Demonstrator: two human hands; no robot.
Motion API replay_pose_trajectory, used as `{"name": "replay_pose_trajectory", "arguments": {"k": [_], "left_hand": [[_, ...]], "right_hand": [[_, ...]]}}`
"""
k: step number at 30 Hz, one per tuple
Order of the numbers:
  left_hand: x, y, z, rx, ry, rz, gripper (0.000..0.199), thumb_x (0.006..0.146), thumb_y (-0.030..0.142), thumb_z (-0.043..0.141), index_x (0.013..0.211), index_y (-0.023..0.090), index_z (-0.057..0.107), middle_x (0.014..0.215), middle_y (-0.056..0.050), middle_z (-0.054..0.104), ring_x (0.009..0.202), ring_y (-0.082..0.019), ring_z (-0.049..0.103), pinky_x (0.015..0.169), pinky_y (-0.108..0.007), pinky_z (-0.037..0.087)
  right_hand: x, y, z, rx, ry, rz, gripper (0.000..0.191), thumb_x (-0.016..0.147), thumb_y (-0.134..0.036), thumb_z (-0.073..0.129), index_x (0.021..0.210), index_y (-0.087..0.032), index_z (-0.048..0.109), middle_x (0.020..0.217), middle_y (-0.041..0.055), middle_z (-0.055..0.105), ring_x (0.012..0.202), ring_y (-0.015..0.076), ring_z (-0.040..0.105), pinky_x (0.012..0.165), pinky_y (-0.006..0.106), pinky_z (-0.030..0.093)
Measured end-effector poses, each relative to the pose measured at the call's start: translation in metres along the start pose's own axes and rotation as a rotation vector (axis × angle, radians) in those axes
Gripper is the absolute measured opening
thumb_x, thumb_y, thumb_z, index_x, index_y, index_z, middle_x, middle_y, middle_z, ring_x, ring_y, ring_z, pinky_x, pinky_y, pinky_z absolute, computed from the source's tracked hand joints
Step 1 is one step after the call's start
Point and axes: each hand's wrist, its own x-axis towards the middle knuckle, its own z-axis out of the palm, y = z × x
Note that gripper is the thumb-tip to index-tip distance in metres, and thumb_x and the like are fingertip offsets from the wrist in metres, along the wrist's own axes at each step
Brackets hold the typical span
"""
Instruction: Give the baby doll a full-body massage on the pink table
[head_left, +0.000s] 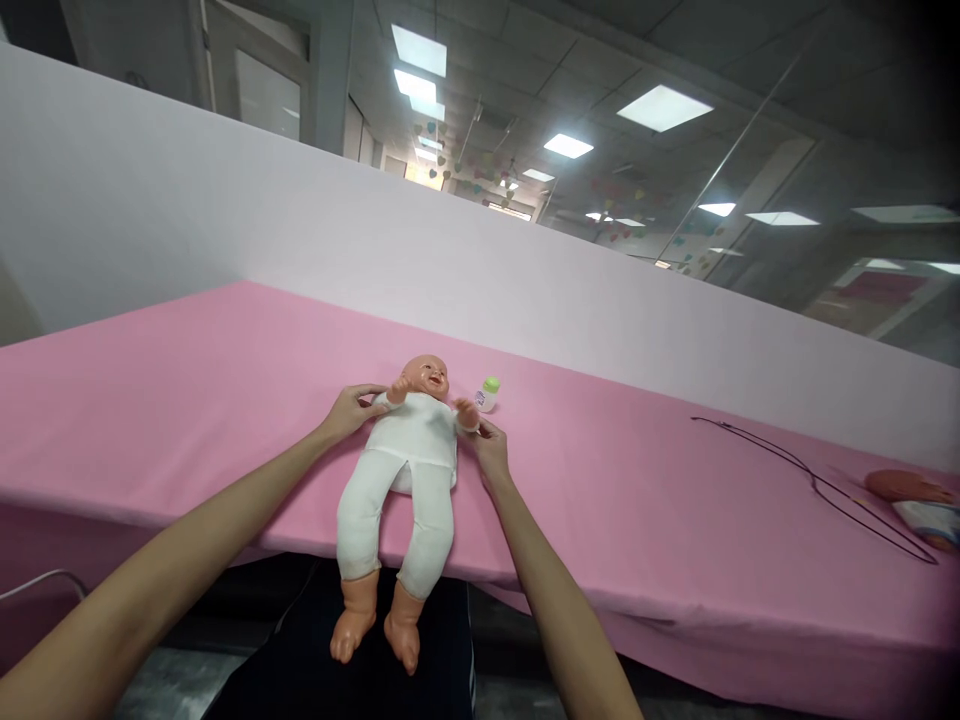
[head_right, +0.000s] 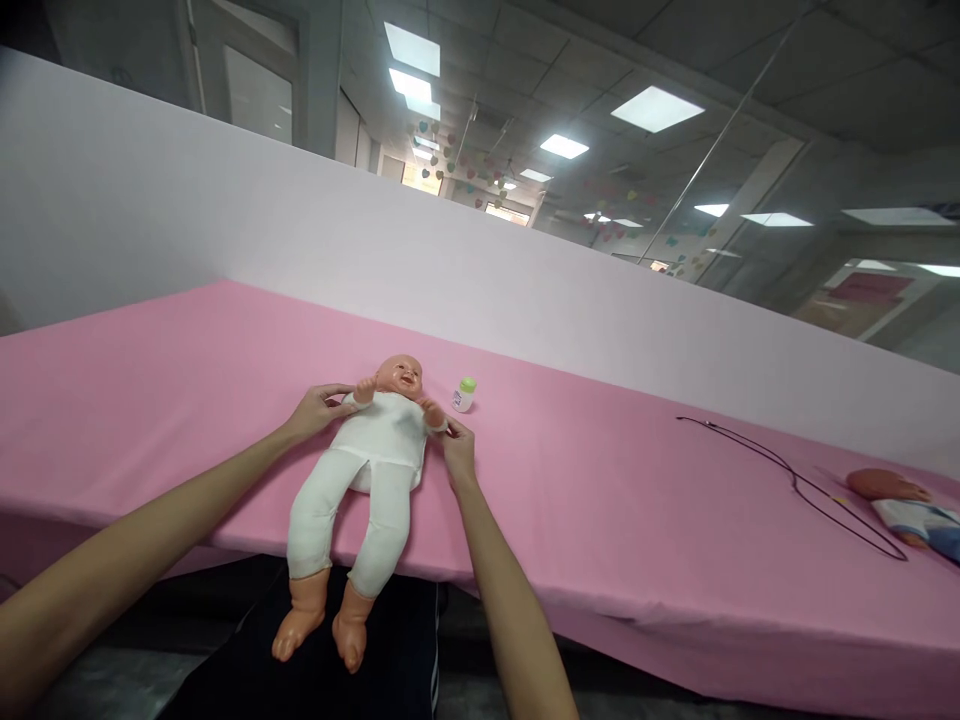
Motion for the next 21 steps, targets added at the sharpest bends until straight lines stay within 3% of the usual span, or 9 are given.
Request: {"name": "replay_pose_trajectory", "arguments": {"k": [4,6,9,11,14,16,18,21], "left_hand": [[0.004,-0.008,-0.005,-0.128,0.358,-0.085,0.051,0.076,0.059,0.078,0.102,0.015,0.073,0.104,-0.013,0.077,0.094,-0.027,0.071,0.077,-0.035,0.056],[0.004,-0.011,-0.009,-0.15,0.407,-0.16,0.055,0.074,0.065,0.078,0.095,0.014,0.071,0.092,-0.012,0.076,0.081,-0.025,0.07,0.067,-0.034,0.055],[0.003,-0.007,-0.01,-0.181,0.311,-0.134,0.056,0.067,0.058,0.086,0.1,0.015,0.074,0.1,-0.013,0.077,0.088,-0.027,0.072,0.074,-0.036,0.056],[0.001,0.0,-0.007,-0.193,0.18,-0.094,0.052,0.065,0.049,0.089,0.105,0.017,0.079,0.111,-0.013,0.078,0.099,-0.03,0.072,0.084,-0.04,0.057],[-0.001,0.008,-0.001,-0.125,-0.063,-0.036,0.038,0.065,0.04,0.089,0.096,0.019,0.085,0.113,-0.015,0.079,0.111,-0.035,0.07,0.094,-0.045,0.055],[-0.002,0.011,0.002,-0.07,-0.15,-0.006,0.031,0.064,0.038,0.088,0.09,0.02,0.086,0.114,-0.016,0.079,0.116,-0.036,0.068,0.098,-0.047,0.053],[-0.003,0.011,0.003,-0.059,-0.146,-0.016,0.035,0.067,0.038,0.087,0.097,0.02,0.085,0.117,-0.015,0.078,0.115,-0.036,0.068,0.098,-0.047,0.053],[-0.002,0.006,0.001,-0.107,-0.025,-0.051,0.047,0.074,0.044,0.084,0.112,0.018,0.081,0.12,-0.014,0.077,0.11,-0.033,0.069,0.093,-0.043,0.054]], "right_hand": [[0.01,0.015,-0.013,0.107,0.24,0.118,0.038,0.065,-0.045,0.086,0.089,-0.017,0.078,0.089,0.0065,0.079,0.088,0.0255,0.071,0.084,0.039,0.057],[0.012,0.017,-0.017,0.119,0.248,0.136,0.039,0.063,-0.049,0.087,0.082,-0.017,0.076,0.081,0.0058,0.076,0.082,0.0244,0.07,0.08,0.039,0.058],[0.01,0.012,-0.015,0.131,0.187,0.106,0.041,0.063,-0.046,0.088,0.091,-0.018,0.078,0.091,0.0063,0.079,0.088,0.0251,0.071,0.085,0.04,0.058],[0.006,0.005,-0.009,0.116,0.089,0.062,0.039,0.062,-0.038,0.089,0.095,-0.02,0.08,0.101,0.0067,0.08,0.098,0.0276,0.071,0.093,0.043,0.056],[0.0,-0.006,-0.002,0.039,-0.112,-0.007,0.027,0.062,-0.026,0.086,0.088,-0.022,0.083,0.109,0.0073,0.08,0.112,0.0313,0.069,0.104,0.046,0.052],[-0.003,-0.01,0.001,-0.03,-0.197,-0.047,0.021,0.065,-0.024,0.08,0.085,-0.023,0.084,0.111,0.0074,0.08,0.116,0.0307,0.067,0.109,0.046,0.048],[-0.004,-0.01,0.002,-0.056,-0.186,-0.048,0.025,0.068,-0.024,0.076,0.091,-0.023,0.085,0.113,0.0074,0.079,0.116,0.0294,0.068,0.108,0.045,0.048],[-0.002,-0.005,0.0,0.027,-0.019,0.036,0.034,0.066,-0.027,0.081,0.099,-0.021,0.083,0.107,0.0071,0.08,0.105,0.0279,0.071,0.098,0.044,0.054]]}}
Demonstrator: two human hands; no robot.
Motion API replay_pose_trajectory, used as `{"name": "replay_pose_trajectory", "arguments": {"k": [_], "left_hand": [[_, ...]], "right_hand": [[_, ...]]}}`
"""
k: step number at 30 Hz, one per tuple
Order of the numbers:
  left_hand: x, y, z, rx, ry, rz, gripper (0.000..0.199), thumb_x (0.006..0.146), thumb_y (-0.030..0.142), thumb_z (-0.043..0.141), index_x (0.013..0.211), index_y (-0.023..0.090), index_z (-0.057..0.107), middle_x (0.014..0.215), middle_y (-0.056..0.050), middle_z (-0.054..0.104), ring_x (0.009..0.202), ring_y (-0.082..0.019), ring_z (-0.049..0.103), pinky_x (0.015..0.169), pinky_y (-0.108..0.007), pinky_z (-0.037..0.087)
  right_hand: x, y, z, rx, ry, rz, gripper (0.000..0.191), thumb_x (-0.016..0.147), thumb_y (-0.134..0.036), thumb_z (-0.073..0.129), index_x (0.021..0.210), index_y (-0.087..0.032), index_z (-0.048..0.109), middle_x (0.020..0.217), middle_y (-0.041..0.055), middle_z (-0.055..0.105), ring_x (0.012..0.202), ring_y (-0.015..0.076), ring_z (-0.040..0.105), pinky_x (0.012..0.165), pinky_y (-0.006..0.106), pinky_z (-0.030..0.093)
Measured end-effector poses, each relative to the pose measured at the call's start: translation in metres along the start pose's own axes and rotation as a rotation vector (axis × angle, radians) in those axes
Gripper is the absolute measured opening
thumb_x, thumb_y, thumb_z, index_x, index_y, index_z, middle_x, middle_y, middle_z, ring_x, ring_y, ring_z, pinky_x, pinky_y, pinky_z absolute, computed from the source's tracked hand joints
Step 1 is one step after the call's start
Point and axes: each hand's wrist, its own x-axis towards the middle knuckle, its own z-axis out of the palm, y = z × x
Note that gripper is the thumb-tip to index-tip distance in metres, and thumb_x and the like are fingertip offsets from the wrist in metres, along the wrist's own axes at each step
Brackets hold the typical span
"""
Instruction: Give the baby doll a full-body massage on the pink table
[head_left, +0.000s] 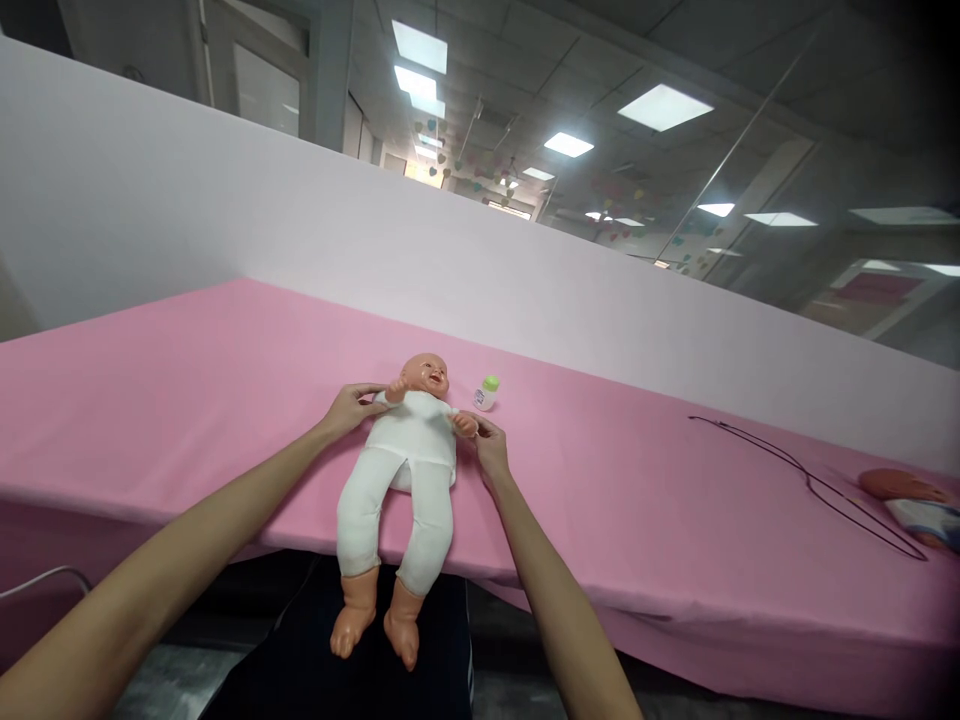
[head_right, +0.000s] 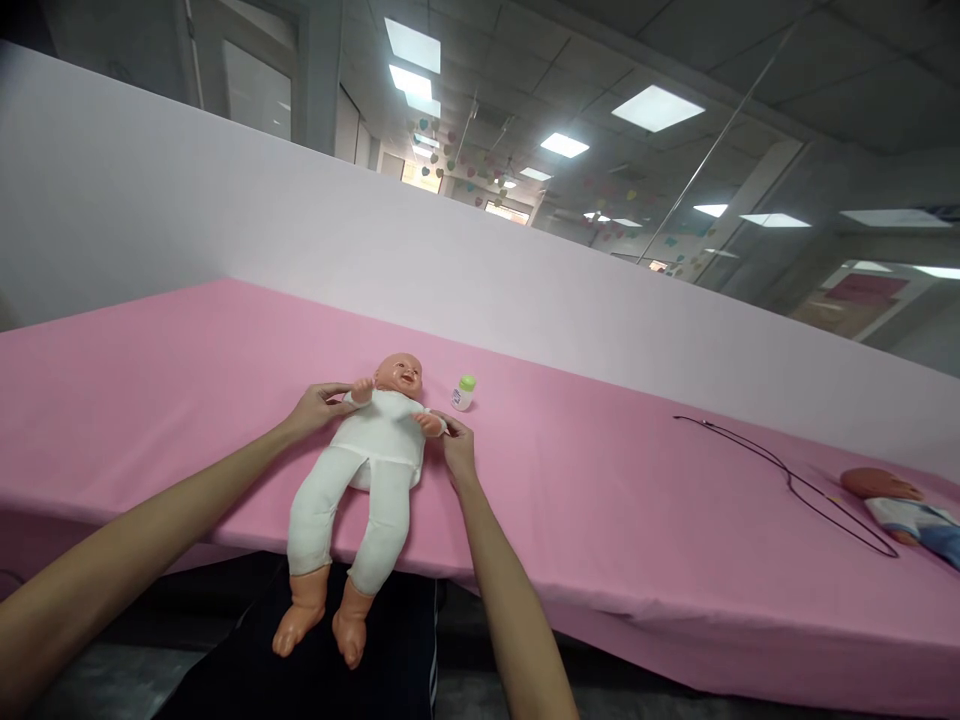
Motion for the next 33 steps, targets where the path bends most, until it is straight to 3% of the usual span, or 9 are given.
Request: {"name": "replay_pose_trajectory", "arguments": {"k": [4,8,11,13,16,18,23,29,33], "left_hand": [[0.004,-0.009,-0.009,-0.064,0.331,-0.045,0.051,0.072,0.06,0.082,0.095,0.015,0.075,0.102,-0.012,0.077,0.09,-0.027,0.07,0.077,-0.035,0.055],[0.006,-0.013,-0.016,-0.043,0.444,-0.131,0.054,0.068,0.068,0.08,0.077,0.016,0.068,0.075,-0.008,0.071,0.07,-0.023,0.066,0.06,-0.031,0.05],[0.004,-0.008,-0.013,-0.083,0.345,-0.083,0.053,0.063,0.058,0.087,0.091,0.015,0.075,0.093,-0.012,0.077,0.086,-0.028,0.07,0.07,-0.035,0.055],[0.003,-0.004,-0.009,-0.105,0.154,-0.052,0.049,0.064,0.048,0.09,0.099,0.016,0.08,0.108,-0.015,0.078,0.098,-0.032,0.071,0.08,-0.039,0.056],[0.001,0.0,-0.006,-0.028,-0.119,-0.025,0.032,0.065,0.036,0.087,0.092,0.018,0.084,0.115,-0.016,0.078,0.106,-0.035,0.069,0.087,-0.043,0.054],[0.001,0.001,-0.006,0.023,-0.163,-0.024,0.03,0.064,0.033,0.087,0.09,0.019,0.085,0.115,-0.015,0.078,0.105,-0.035,0.07,0.088,-0.044,0.054],[0.002,-0.002,-0.007,-0.08,0.0,-0.066,0.053,0.07,0.043,0.088,0.116,0.019,0.079,0.121,-0.013,0.077,0.105,-0.032,0.071,0.088,-0.04,0.054],[0.008,-0.017,-0.017,-0.119,0.41,-0.193,0.055,0.064,0.065,0.084,0.082,0.015,0.07,0.079,-0.008,0.072,0.071,-0.022,0.067,0.064,-0.032,0.052],[0.008,-0.016,-0.02,-0.114,0.41,-0.197,0.054,0.064,0.064,0.085,0.083,0.015,0.071,0.078,-0.007,0.072,0.069,-0.021,0.066,0.062,-0.032,0.052]], "right_hand": [[0.007,0.01,-0.008,0.132,0.184,0.094,0.039,0.06,-0.037,0.089,0.092,-0.017,0.079,0.091,0.0053,0.079,0.087,0.0234,0.071,0.083,0.039,0.057],[0.009,0.013,-0.014,0.155,0.218,0.141,0.038,0.059,-0.044,0.091,0.082,-0.017,0.077,0.076,0.0031,0.074,0.079,0.0232,0.069,0.078,0.038,0.058],[0.007,0.008,-0.01,0.142,0.163,0.099,0.038,0.06,-0.038,0.091,0.091,-0.019,0.08,0.09,0.0051,0.079,0.09,0.0251,0.071,0.087,0.041,0.057],[0.004,0.002,-0.006,0.069,0.056,0.04,0.035,0.061,-0.032,0.089,0.093,-0.021,0.082,0.1,0.0064,0.08,0.099,0.0276,0.071,0.094,0.043,0.055],[-0.001,-0.005,-0.001,-0.092,-0.136,-0.078,0.022,0.067,-0.027,0.08,0.088,-0.024,0.084,0.108,0.0067,0.08,0.11,0.0296,0.07,0.104,0.046,0.051],[-0.002,-0.007,0.001,-0.144,-0.171,-0.116,0.023,0.069,-0.025,0.075,0.089,-0.025,0.085,0.11,0.0063,0.08,0.113,0.0289,0.069,0.108,0.046,0.049],[0.0,0.001,-0.001,-0.017,-0.003,-0.002,0.034,0.066,-0.029,0.082,0.1,-0.021,0.082,0.107,0.0069,0.081,0.104,0.0284,0.07,0.096,0.043,0.055],[0.008,0.015,-0.014,0.168,0.225,0.14,0.035,0.061,-0.045,0.09,0.078,-0.019,0.075,0.068,0.001,0.07,0.068,0.0195,0.065,0.073,0.037,0.059],[0.009,0.014,-0.015,0.173,0.215,0.138,0.038,0.06,-0.047,0.092,0.082,-0.019,0.077,0.072,0.0027,0.072,0.072,0.021,0.066,0.075,0.038,0.059]]}}
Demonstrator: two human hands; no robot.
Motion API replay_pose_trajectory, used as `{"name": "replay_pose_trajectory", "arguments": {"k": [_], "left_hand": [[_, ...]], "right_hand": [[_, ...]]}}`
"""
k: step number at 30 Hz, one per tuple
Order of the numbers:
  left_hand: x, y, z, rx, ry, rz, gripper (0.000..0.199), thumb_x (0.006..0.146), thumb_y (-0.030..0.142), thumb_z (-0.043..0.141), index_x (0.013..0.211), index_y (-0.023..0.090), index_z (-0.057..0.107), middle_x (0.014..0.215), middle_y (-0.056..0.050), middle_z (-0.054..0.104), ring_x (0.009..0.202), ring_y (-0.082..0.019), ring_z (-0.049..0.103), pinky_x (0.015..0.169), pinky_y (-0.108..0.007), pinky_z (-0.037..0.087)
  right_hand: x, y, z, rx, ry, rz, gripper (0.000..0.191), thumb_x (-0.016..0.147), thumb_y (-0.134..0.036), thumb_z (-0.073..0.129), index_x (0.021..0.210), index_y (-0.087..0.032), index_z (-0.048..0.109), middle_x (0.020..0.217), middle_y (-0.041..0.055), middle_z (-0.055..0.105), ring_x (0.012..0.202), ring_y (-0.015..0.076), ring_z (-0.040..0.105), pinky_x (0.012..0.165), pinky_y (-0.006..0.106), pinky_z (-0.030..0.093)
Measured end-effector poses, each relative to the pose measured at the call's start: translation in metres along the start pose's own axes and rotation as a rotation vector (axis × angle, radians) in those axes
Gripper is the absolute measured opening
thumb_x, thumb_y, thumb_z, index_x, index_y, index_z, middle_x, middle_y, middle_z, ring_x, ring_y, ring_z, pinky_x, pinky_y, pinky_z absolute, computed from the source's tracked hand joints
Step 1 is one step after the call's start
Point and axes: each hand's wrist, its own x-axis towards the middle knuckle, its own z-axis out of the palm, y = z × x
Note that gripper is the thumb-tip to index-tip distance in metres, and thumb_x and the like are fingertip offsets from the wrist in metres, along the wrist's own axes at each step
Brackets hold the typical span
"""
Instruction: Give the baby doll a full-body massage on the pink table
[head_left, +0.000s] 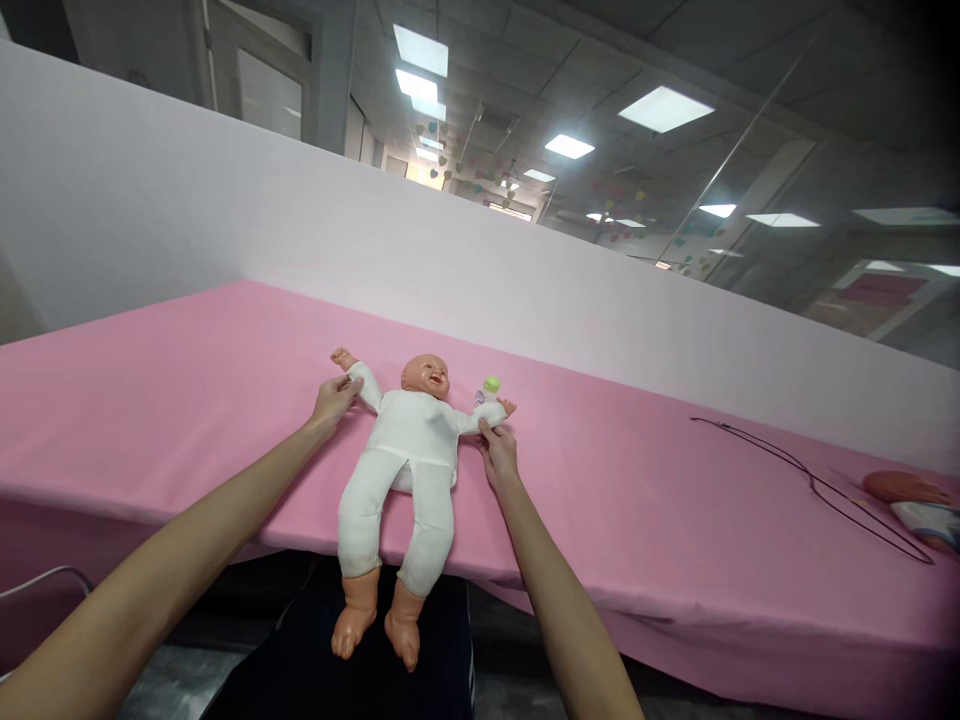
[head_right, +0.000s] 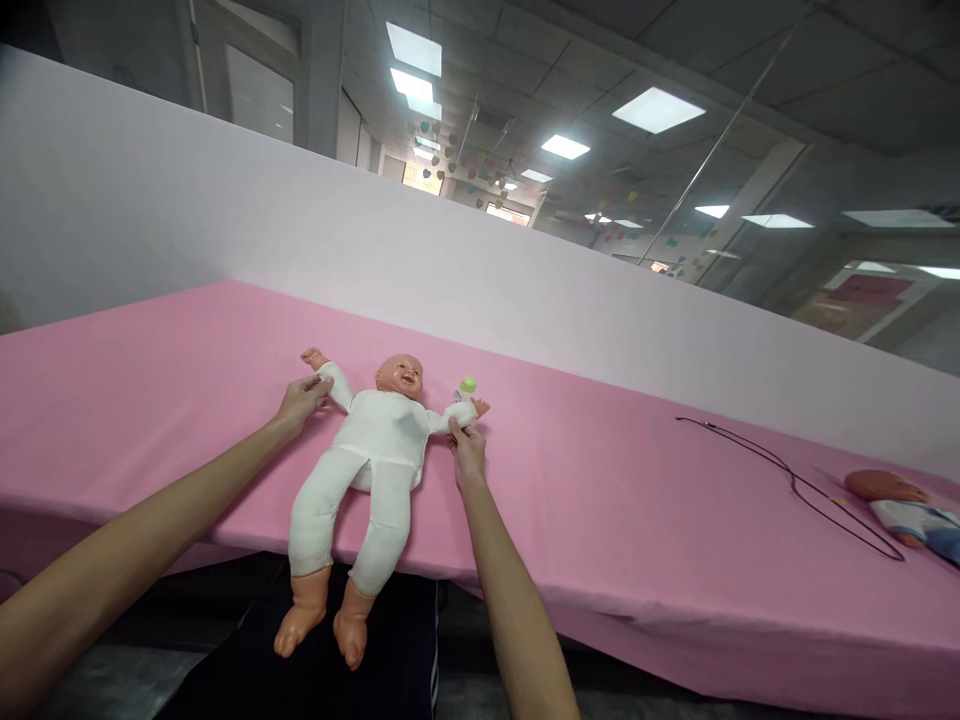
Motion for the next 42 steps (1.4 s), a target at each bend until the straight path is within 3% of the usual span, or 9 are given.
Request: {"name": "replay_pose_trajectory", "arguments": {"k": [7,10,14,19,24,30,34,38,42], "left_hand": [[-0.013,0.015,0.009,0.131,-0.512,0.191,0.037,0.069,0.04,0.087,0.099,0.019,0.084,0.117,-0.015,0.078,0.111,-0.036,0.069,0.089,-0.044,0.055],[-0.012,0.015,0.009,0.219,-0.574,0.26,0.029,0.067,0.034,0.085,0.092,0.02,0.085,0.118,-0.015,0.077,0.118,-0.038,0.066,0.092,-0.044,0.053],[-0.011,0.009,0.01,0.178,-0.454,0.205,0.045,0.072,0.04,0.085,0.111,0.019,0.08,0.118,-0.015,0.076,0.099,-0.031,0.071,0.081,-0.038,0.055],[-0.001,0.0,0.005,0.017,0.028,0.107,0.094,0.075,0.045,0.083,0.156,0.023,0.04,0.107,-0.009,0.072,0.093,-0.024,0.071,0.074,-0.031,0.057],[0.011,0.001,-0.01,0.181,0.425,0.039,0.086,0.087,0.034,0.071,0.16,0.022,0.029,0.131,-0.012,0.063,0.117,-0.024,0.065,0.096,-0.033,0.053],[0.004,0.008,-0.02,0.764,0.395,0.09,0.049,0.095,0.032,0.059,0.141,0.015,0.059,0.127,-0.018,0.061,0.127,-0.034,0.054,0.108,-0.047,0.044],[0.002,0.003,-0.021,1.099,0.432,0.042,0.04,0.099,0.039,0.05,0.126,0.018,0.072,0.128,-0.022,0.062,0.125,-0.043,0.05,0.102,-0.058,0.04],[0.002,-0.002,-0.022,1.141,0.435,0.091,0.036,0.101,0.038,0.048,0.11,0.019,0.077,0.135,-0.02,0.059,0.127,-0.043,0.046,0.102,-0.06,0.039],[-0.003,0.006,-0.017,1.019,0.458,0.245,0.035,0.101,0.03,0.048,0.127,0.021,0.07,0.141,-0.018,0.054,0.134,-0.04,0.041,0.109,-0.06,0.036]], "right_hand": [[-0.013,-0.012,0.012,-0.227,-0.32,-0.184,0.025,0.065,-0.026,0.082,0.09,-0.022,0.084,0.11,0.0084,0.079,0.108,0.0295,0.069,0.1,0.045,0.053],[-0.017,-0.014,0.015,-0.314,-0.411,-0.267,0.025,0.069,-0.022,0.072,0.09,-0.024,0.085,0.114,0.0082,0.078,0.114,0.0287,0.068,0.106,0.045,0.05],[-0.015,-0.013,0.015,-0.225,-0.274,-0.183,0.032,0.066,-0.025,0.078,0.097,-0.022,0.083,0.112,0.0079,0.08,0.111,0.0293,0.07,0.101,0.044,0.053],[-0.009,-0.013,0.009,-0.109,-0.036,-0.132,0.039,0.065,-0.034,0.086,0.1,-0.018,0.077,0.102,0.0067,0.079,0.098,0.0265,0.07,0.088,0.037,0.056],[-0.002,-0.014,-0.001,-0.079,0.176,-0.05,0.041,0.077,-0.054,0.076,0.099,-0.02,0.067,0.073,-0.002,0.064,0.067,0.0166,0.061,0.055,0.025,0.049],[0.008,-0.018,-0.021,-0.314,0.378,-0.044,0.031,0.09,-0.049,0.053,0.107,-0.023,0.052,0.076,-0.0049,0.054,0.06,0.0139,0.055,0.051,0.023,0.046],[0.008,-0.023,-0.033,-0.499,0.403,-0.067,0.046,0.084,-0.039,0.061,0.123,-0.018,0.052,0.105,0.0068,0.065,0.086,0.0195,0.065,0.069,0.027,0.054],[0.001,-0.025,-0.037,-0.692,0.372,-0.057,0.061,0.079,-0.035,0.062,0.134,-0.009,0.057,0.143,0.0243,0.052,0.114,0.0296,0.065,0.09,0.033,0.053],[-0.004,-0.03,-0.039,-0.808,0.339,-0.05,0.059,0.081,-0.036,0.058,0.132,-0.006,0.064,0.149,0.0268,0.049,0.114,0.0347,0.066,0.098,0.04,0.049]]}}
